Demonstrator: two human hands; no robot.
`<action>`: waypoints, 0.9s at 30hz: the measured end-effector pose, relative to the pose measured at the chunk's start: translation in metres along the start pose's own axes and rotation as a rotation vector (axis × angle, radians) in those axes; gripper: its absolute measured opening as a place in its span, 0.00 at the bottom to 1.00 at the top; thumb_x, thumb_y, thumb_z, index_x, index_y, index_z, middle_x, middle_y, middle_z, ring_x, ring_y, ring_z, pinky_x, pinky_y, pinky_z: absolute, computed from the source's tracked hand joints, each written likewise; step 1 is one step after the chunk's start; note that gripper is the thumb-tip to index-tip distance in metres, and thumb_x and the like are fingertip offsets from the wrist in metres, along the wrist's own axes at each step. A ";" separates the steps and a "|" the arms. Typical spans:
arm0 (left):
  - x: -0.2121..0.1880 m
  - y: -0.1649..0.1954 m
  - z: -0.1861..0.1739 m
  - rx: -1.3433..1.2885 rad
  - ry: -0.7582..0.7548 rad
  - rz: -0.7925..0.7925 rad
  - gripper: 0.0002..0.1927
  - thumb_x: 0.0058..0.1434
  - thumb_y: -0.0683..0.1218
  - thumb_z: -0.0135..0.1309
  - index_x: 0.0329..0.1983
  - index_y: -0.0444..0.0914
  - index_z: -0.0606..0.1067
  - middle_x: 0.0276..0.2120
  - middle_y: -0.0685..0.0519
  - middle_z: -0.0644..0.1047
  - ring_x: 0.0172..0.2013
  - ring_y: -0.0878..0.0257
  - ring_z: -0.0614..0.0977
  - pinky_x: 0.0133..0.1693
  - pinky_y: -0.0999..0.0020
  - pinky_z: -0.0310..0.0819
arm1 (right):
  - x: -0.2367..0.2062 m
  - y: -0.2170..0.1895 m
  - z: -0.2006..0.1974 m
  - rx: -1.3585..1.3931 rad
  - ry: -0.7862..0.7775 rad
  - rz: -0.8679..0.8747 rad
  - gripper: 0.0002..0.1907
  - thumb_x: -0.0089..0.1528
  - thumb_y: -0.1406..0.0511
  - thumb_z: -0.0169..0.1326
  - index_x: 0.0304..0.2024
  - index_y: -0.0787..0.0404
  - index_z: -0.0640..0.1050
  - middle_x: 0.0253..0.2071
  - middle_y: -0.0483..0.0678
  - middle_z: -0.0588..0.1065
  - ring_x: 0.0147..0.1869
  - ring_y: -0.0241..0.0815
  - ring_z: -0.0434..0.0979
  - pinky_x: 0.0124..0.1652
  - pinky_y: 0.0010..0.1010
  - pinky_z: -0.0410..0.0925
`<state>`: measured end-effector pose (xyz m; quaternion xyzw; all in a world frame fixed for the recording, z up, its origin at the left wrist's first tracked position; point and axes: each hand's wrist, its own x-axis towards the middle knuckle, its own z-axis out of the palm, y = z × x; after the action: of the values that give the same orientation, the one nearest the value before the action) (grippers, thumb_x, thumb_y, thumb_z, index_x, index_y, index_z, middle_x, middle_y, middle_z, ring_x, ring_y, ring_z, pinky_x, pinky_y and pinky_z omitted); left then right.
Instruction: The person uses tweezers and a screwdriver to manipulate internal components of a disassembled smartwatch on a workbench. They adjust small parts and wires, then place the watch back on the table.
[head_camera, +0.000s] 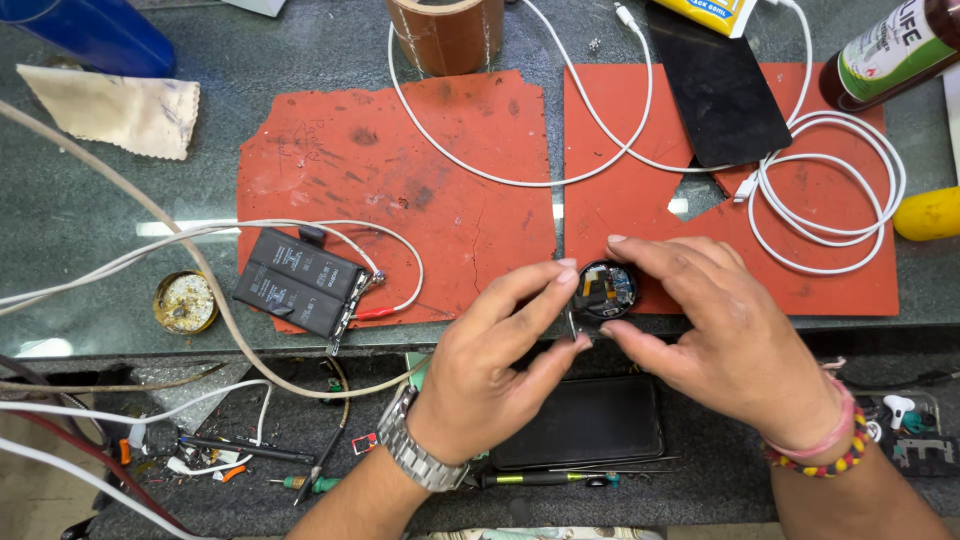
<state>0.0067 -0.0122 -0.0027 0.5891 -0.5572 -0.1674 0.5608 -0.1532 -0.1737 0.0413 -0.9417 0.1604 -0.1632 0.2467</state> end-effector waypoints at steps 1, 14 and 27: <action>0.003 -0.001 -0.001 0.012 -0.023 0.015 0.30 0.63 0.38 0.65 0.68 0.37 0.70 0.63 0.45 0.74 0.61 0.53 0.82 0.60 0.66 0.80 | -0.001 0.000 0.002 0.009 0.010 -0.005 0.38 0.50 0.64 0.68 0.62 0.63 0.71 0.54 0.51 0.77 0.57 0.52 0.76 0.55 0.43 0.68; 0.009 -0.004 0.000 0.101 -0.078 0.021 0.32 0.62 0.42 0.66 0.69 0.42 0.69 0.61 0.49 0.75 0.58 0.54 0.81 0.57 0.63 0.79 | -0.009 0.001 -0.010 -0.031 0.042 -0.018 0.24 0.47 0.62 0.70 0.44 0.62 0.80 0.54 0.52 0.76 0.54 0.52 0.78 0.49 0.39 0.73; 0.010 -0.003 0.001 0.137 -0.084 0.006 0.32 0.61 0.43 0.66 0.68 0.40 0.70 0.61 0.50 0.75 0.58 0.54 0.80 0.59 0.61 0.76 | -0.007 0.002 -0.006 -0.105 0.035 -0.042 0.18 0.48 0.64 0.67 0.41 0.62 0.82 0.54 0.51 0.76 0.55 0.51 0.77 0.50 0.40 0.72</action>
<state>0.0105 -0.0211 -0.0011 0.6169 -0.5922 -0.1519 0.4957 -0.1624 -0.1753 0.0436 -0.9536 0.1531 -0.1762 0.1904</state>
